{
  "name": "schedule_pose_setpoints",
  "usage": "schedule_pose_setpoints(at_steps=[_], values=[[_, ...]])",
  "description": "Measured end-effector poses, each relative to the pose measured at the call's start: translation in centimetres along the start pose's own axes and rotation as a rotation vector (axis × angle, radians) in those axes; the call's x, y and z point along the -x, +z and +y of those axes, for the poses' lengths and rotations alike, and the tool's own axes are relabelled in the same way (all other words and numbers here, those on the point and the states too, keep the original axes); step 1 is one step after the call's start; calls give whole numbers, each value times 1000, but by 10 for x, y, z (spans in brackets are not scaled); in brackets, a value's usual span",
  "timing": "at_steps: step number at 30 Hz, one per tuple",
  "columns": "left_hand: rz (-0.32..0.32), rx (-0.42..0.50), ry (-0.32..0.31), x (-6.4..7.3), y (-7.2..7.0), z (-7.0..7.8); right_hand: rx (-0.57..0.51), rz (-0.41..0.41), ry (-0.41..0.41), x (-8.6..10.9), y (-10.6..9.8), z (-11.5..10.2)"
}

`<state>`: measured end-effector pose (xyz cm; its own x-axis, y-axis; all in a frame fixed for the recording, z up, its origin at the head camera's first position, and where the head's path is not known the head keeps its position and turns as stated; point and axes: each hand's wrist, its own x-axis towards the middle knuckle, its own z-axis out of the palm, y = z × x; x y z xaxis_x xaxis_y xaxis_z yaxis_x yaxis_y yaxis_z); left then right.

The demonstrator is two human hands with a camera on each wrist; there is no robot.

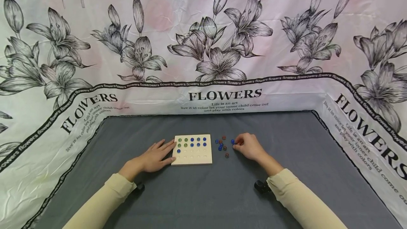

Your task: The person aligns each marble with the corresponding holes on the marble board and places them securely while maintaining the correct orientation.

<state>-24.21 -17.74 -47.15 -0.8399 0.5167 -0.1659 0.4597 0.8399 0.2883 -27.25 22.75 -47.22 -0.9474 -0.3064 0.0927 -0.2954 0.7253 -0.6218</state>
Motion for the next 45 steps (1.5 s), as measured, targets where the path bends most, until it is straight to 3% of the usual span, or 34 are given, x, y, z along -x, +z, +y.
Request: schedule_pose_setpoints(at_steps=[8, 16, 45], values=[[-36, -11, -13, 1, -2, 1, 12, 8, -24, 1, -1, -6], [-30, -19, -18, 1, -3, 2, -79, -26, -63, 0, 0, -32], [-50, -30, -24, 0, -3, 2, -193, -68, -185, -19, 34, -90]])
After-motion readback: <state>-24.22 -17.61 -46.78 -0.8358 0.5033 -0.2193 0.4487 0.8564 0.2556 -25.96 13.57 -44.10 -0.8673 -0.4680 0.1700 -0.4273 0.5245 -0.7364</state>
